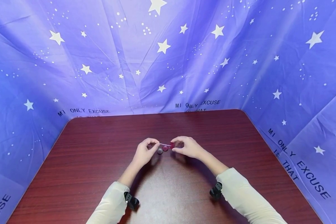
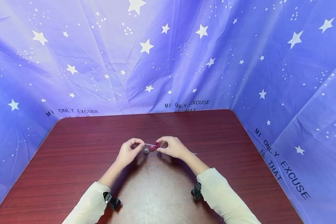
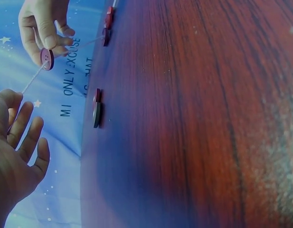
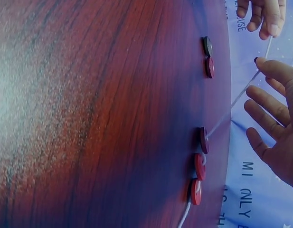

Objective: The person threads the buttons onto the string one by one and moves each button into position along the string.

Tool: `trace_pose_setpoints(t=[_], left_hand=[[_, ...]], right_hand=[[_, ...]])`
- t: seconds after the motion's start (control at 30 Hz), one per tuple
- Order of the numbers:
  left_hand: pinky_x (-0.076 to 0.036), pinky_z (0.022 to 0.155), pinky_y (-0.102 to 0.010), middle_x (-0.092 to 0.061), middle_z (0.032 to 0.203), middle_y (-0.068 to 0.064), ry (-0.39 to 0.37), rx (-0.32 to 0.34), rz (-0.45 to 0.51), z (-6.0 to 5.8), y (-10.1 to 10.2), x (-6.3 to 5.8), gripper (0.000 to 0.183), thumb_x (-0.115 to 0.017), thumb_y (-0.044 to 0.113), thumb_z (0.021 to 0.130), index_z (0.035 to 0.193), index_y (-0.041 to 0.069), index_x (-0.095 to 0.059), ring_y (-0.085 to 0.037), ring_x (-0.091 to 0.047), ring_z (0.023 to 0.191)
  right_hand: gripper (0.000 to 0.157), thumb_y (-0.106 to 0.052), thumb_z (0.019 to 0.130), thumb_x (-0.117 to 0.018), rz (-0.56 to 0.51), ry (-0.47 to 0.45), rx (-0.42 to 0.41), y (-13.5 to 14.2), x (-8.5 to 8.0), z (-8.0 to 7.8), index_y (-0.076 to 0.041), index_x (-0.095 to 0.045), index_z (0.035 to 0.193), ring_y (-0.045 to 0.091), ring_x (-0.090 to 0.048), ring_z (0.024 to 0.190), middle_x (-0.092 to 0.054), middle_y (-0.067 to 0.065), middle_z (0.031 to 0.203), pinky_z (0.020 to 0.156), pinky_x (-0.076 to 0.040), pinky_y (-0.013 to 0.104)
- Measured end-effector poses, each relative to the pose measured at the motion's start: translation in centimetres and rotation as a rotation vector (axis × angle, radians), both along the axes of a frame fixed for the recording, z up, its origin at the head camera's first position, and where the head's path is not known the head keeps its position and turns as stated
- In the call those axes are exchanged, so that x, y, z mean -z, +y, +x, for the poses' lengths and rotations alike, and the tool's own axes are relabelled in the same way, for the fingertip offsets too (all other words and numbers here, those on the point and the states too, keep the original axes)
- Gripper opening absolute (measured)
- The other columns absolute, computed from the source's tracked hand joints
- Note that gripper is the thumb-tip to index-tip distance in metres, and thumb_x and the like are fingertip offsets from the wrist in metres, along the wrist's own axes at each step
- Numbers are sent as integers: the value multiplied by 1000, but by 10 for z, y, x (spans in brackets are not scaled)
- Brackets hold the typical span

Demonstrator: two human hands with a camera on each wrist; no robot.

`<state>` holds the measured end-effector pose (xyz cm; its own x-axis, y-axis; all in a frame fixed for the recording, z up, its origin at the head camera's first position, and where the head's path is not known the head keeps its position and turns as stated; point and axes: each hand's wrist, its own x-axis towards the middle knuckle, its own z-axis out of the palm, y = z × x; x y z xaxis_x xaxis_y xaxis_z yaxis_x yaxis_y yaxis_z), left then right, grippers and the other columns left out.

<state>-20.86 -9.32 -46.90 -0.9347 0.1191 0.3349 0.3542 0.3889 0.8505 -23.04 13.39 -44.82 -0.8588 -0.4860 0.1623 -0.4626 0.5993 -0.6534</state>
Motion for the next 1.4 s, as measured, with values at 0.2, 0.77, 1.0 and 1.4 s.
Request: trace_pose_setpoints(t=[0.2,0.77,1.0,1.4], left_hand=[[-46,64,-18,-68,88,-5,-24,-1,-2,2,0,-2,7,-66,14,86,90,9,-67,-6,-53,70],[-48,66,-19,-69,88,-4,-35,6,-8,2,-2,-1,6,-66,14,85,90,10,-68,-6,-56,71],[-48,67,-20,-69,89,-4,-73,3,-2,2,-3,0,7,-66,15,86,91,10,-68,-10,-58,72],[-50,68,-20,-69,89,-4,-80,-2,1,3,-3,0,6,-66,14,86,90,10,-68,-6,-59,72]], right_hand=[[29,-21,79,-74,0,-1,2,4,0,-1,-13,-67,106,9,-61,79,-69,-3,84,73,-49,27],[29,-21,79,-74,24,-19,21,18,0,-2,-12,-67,105,9,-60,78,-68,-3,84,74,-49,26],[28,-19,78,-74,25,-11,22,24,9,-5,-11,-67,104,7,-59,76,-68,-2,82,72,-48,25],[28,-20,79,-73,66,20,51,31,18,-9,-11,-67,105,12,-61,83,-68,-2,87,78,-49,31]])
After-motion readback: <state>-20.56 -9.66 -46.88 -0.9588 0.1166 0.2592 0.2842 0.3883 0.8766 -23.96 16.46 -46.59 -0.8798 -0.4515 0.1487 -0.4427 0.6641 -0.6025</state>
